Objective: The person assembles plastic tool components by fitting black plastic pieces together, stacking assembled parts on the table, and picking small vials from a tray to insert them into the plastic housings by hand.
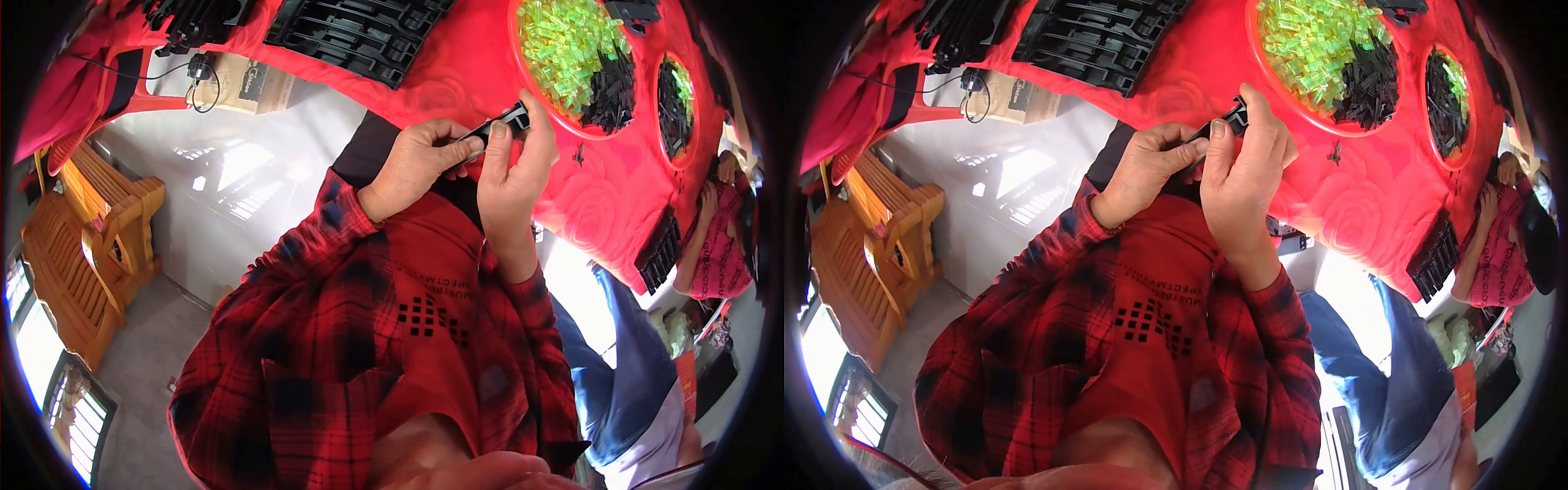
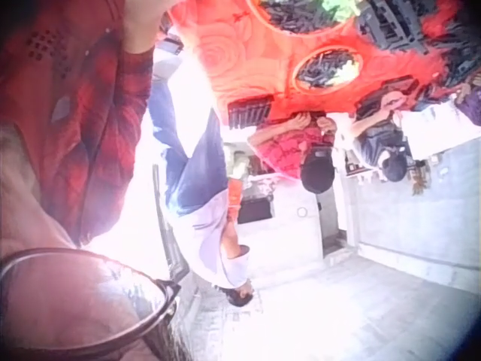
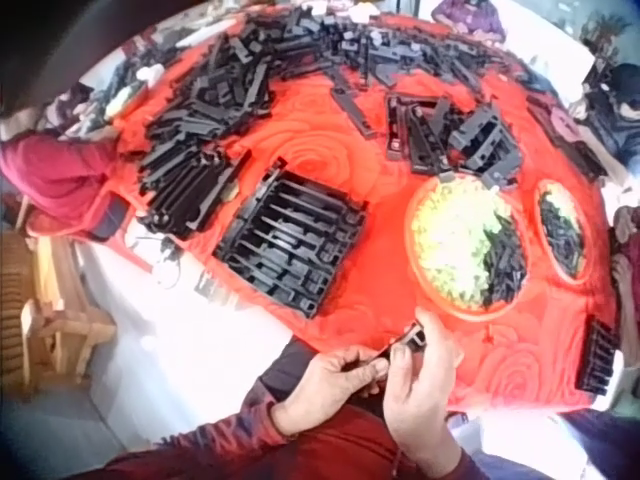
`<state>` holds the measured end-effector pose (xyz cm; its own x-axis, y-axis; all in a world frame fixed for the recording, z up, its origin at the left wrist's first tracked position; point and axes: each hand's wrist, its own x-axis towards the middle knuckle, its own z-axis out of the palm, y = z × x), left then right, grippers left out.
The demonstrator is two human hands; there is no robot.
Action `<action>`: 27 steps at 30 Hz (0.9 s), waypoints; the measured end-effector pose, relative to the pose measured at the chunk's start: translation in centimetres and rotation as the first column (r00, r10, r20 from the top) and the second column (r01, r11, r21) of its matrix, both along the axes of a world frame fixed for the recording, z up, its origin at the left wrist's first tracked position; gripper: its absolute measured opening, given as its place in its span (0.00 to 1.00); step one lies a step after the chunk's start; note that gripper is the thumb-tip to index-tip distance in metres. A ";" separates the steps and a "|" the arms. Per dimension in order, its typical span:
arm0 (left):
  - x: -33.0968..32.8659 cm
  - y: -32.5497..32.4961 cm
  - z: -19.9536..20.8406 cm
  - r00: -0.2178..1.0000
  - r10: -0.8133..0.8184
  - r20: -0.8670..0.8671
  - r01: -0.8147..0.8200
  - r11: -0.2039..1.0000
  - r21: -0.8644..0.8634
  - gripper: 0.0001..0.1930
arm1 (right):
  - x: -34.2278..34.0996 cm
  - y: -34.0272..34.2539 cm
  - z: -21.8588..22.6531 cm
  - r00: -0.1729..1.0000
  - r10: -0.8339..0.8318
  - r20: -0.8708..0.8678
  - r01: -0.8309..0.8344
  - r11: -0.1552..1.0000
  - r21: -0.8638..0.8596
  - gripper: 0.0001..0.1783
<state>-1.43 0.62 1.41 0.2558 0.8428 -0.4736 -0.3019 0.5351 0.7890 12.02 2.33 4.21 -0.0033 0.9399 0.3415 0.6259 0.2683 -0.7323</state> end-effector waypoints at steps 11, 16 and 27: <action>0.2 1.9 0.1 0.987 -0.110 0.115 0.109 0.994 0.012 0.11 | 1.9 1.4 0.0 0.992 -0.052 -0.117 0.038 0.992 -0.118 0.21; -1.1 2.0 1.3 0.977 -0.182 0.109 0.188 0.981 -0.041 0.21 | 3.1 2.0 0.0 0.931 -0.026 -0.365 -0.066 0.969 -0.238 0.21; -1.3 2.1 0.0 0.911 -0.116 0.395 0.188 0.971 -0.149 0.24 | 3.0 2.6 -0.1 0.891 -0.039 -0.453 -0.076 0.970 -0.232 0.20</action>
<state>-2.69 2.73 1.38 0.5649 0.6890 -0.4540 -0.4636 0.7202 0.5161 15.01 4.90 4.07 0.0789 0.9939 0.0776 0.2093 0.0596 -0.9760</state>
